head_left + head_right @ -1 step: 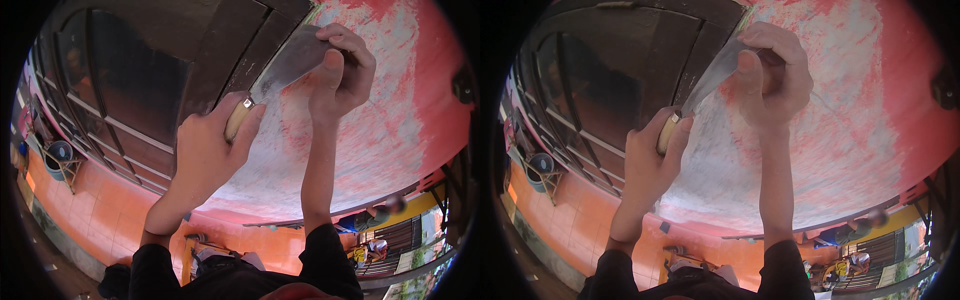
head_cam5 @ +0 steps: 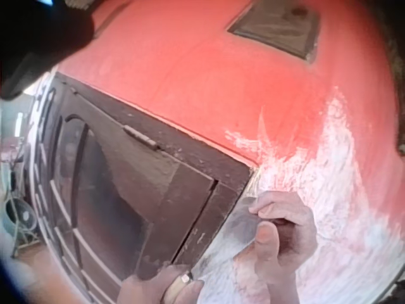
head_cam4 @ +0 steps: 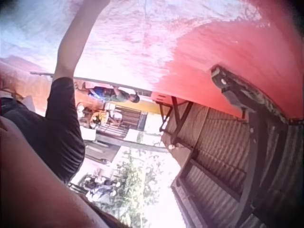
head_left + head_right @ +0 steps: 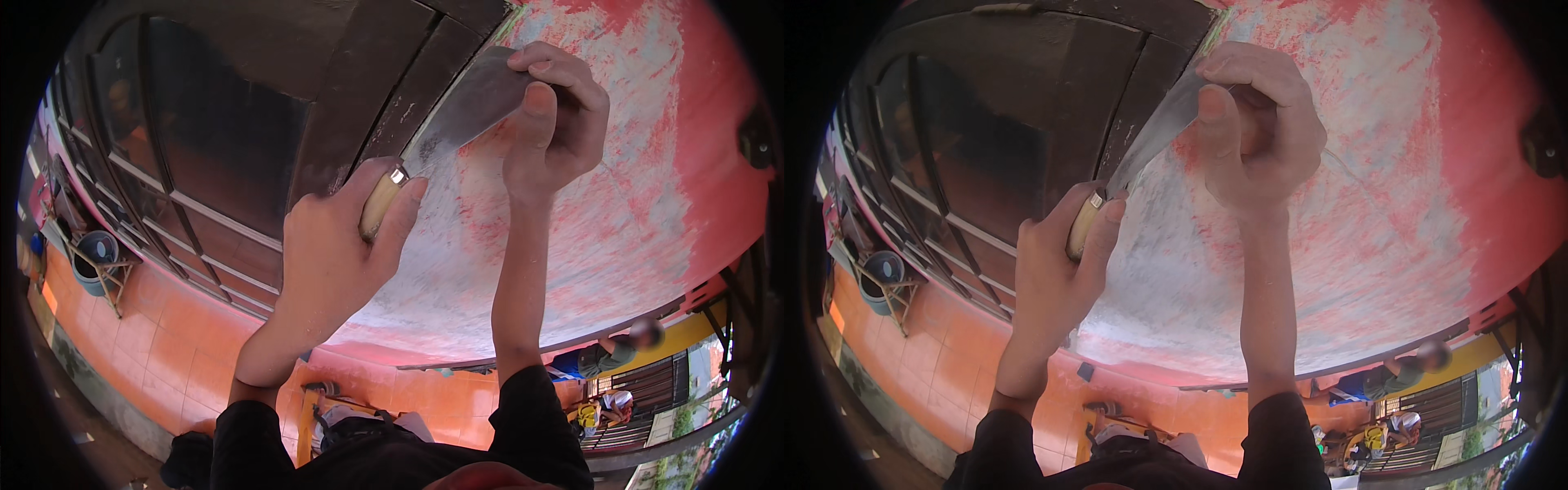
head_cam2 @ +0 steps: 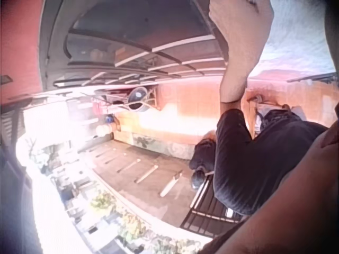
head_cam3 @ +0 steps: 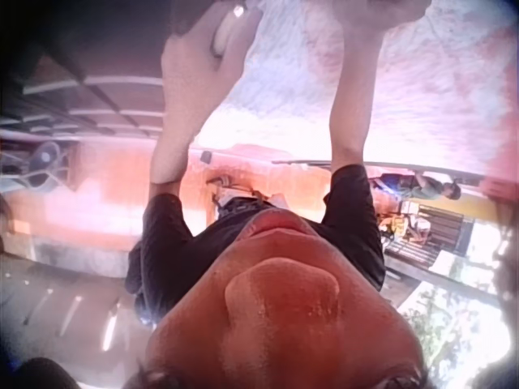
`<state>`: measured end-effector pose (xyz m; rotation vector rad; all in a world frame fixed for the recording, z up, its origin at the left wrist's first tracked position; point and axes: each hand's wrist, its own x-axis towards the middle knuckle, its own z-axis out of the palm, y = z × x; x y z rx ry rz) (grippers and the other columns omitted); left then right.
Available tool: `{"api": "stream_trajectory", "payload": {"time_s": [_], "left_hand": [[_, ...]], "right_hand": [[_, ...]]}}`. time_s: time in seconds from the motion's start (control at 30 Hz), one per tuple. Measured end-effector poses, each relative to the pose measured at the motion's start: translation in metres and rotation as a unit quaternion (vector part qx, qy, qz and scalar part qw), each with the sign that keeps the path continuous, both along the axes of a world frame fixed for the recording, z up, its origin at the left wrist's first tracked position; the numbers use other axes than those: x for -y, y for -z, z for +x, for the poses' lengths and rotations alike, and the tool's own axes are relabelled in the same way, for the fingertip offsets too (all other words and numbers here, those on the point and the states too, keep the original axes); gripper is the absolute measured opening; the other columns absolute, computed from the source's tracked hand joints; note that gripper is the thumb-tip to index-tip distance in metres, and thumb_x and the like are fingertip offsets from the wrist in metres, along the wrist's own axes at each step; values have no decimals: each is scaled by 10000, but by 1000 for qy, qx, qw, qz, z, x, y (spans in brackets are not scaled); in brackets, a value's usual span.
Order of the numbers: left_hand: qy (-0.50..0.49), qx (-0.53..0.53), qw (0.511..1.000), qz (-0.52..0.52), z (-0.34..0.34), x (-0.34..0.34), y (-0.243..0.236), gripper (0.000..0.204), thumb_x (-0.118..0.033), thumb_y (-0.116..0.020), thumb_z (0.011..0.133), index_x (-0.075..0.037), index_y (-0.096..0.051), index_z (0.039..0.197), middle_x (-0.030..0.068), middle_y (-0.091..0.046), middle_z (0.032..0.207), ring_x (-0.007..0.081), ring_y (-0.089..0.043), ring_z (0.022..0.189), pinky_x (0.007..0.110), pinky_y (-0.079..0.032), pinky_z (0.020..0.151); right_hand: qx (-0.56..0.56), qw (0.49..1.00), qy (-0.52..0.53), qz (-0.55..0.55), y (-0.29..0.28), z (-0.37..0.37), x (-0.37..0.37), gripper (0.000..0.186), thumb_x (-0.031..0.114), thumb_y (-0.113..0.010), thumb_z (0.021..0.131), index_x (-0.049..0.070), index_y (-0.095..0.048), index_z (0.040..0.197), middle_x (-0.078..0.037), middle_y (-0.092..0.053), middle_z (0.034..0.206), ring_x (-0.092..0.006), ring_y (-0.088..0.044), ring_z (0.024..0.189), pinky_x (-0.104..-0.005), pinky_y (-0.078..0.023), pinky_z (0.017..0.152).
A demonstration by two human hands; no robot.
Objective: The person sharpens a metal scraper using a sharpening stone. They hold the stone in one hand and the scraper in the other, rubbing the blade against the stone to hone the edge. The person stands on a chair to reach the work area.
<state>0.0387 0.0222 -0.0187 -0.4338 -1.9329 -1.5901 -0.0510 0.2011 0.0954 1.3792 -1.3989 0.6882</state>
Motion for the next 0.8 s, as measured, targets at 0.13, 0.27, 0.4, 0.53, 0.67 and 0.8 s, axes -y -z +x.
{"api": "stream_trajectory", "payload": {"time_s": [0.13,0.27,0.4,0.53,0.67,0.8], "left_hand": [[7,26,1000,-10,6,12,-11,290,-343,-747,1022,-60,-759,1080,151,-696,661,360,-754,625,399,-559,569],[-11,-11,1000,0,0,7,-10,298,-354,-741,1023,-56,-746,1029,148,-683,636,361,-742,601,409,-551,547],[-37,-51,997,-40,-24,-8,-19,332,-373,-717,1032,-48,-714,962,172,-659,608,387,-716,575,436,-542,525],[5,-31,999,-27,-17,-3,-24,344,-373,-702,1042,-41,-706,949,185,-652,609,405,-704,575,441,-538,534],[18,16,999,-30,3,5,-19,366,-370,-684,1058,-35,-696,911,184,-641,603,418,-685,566,455,-523,537],[11,18,1000,-18,9,7,-18,447,-350,-665,1086,3,-620,815,146,-541,575,267,-533,465,378,-414,520]], "right_hand": [[-4,1000,-3,4,-2,-1,2,194,161,-632,1122,-22,-591,1169,-200,-733,1049,-238,-696,965,-356,-541,856],[-12,1000,20,-7,-3,-2,3,217,183,-627,1128,-17,-578,1195,-209,-730,1085,-230,-690,984,-358,-543,883],[-53,997,15,-56,-8,-11,9,322,240,-617,1137,-22,-545,1310,-212,-717,1189,-240,-668,1092,-381,-545,957],[-49,997,29,-44,-11,-12,-1,409,269,-639,1127,-37,-542,1380,-213,-706,1242,-251,-662,1152,-388,-552,988],[28,1000,7,1,-4,-1,-4,436,261,-699,1093,-47,-561,1369,-221,-700,1247,-243,-678,1130,-366,-571,963],[18,999,-42,10,-5,-9,-6,444,155,-797,1017,-72,-587,1334,-195,-700,1207,-169,-682,950,-280,-566,804]]}}
